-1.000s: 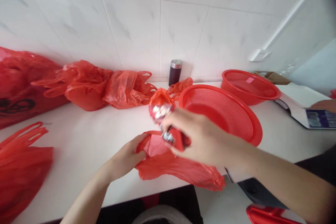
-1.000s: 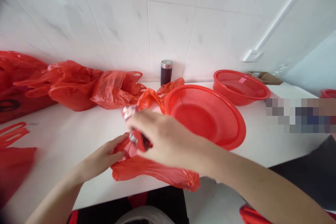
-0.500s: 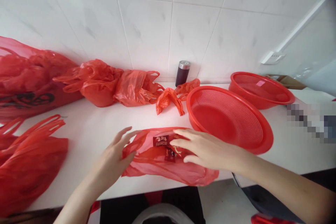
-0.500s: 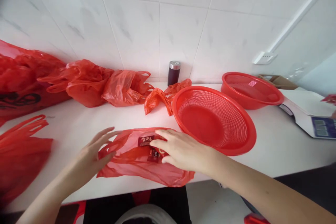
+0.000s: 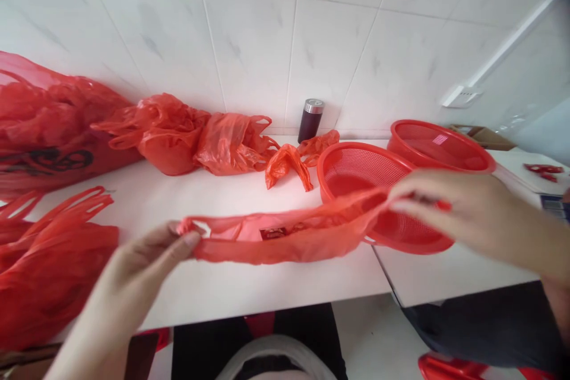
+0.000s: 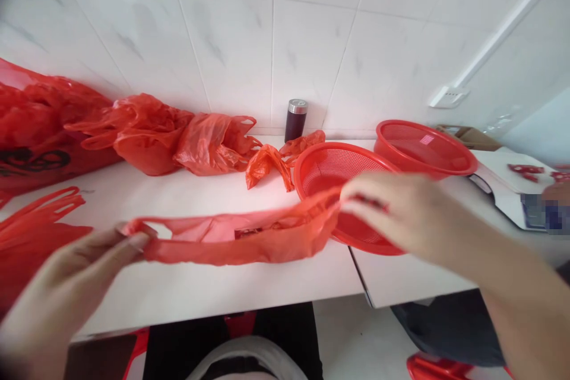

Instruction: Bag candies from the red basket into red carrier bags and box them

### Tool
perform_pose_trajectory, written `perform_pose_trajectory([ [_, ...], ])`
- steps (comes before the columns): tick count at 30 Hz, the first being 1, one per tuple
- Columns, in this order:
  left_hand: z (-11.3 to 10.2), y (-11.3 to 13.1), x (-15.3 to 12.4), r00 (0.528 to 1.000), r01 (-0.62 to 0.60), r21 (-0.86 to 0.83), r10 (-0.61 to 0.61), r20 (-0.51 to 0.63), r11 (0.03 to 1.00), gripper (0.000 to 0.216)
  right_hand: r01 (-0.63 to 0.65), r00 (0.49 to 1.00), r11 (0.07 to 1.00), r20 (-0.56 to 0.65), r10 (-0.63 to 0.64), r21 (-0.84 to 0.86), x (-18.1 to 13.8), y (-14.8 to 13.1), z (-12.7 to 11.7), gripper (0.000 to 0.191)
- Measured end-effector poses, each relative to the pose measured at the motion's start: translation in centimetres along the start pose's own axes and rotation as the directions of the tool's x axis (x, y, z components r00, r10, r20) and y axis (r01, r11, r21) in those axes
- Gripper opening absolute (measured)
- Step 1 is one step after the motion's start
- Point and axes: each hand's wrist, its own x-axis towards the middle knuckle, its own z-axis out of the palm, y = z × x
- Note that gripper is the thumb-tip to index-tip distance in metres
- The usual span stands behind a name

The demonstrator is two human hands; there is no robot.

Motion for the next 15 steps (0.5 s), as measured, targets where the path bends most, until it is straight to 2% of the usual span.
perform_pose_trajectory([
  [1,0.1,1.7,0.8,0.997,-0.055,-0.147,0.046,-0.057,0.988,0.024,-0.012,0.990,1.000,-0.141,0.014,0.017,1.2,-0.6,-0.8,0.011],
  [2,0.4,3.4,1.5,0.996,-0.093,-0.260,0.085,-0.041,0.961,0.025,-0.002,0.973,0.999,-0.231,0.013,0.049,2.2,-1.4,-1.3,0.010],
  [3,0.6,5.0,2.0,0.992,-0.124,-0.336,0.129,-0.007,0.934,0.024,0.029,0.965,0.996,-0.261,-0.006,0.083,3.1,-2.1,-1.6,0.009],
  [6,1.6,8.5,2.9,0.966,-0.233,-0.432,0.259,0.000,0.871,0.017,0.136,0.968,0.977,-0.232,-0.095,0.167,5.0,-4.0,-1.7,0.008],
  [10,2.0,10.3,2.9,0.929,-0.354,-0.388,0.368,-0.041,0.851,0.011,0.204,0.940,0.934,-0.325,-0.103,0.295,6.2,-5.1,-1.7,0.010],
  [13,2.0,10.9,3.4,0.897,-0.387,-0.434,0.441,0.026,0.813,0.013,0.245,0.960,0.901,-0.223,-0.172,0.358,6.8,-6.1,-1.6,0.008],
  [15,2.2,11.2,4.1,0.877,-0.347,-0.439,0.453,0.162,0.829,0.022,0.290,0.953,0.852,-0.209,-0.218,0.435,7.2,-7.4,-1.2,0.009],
])
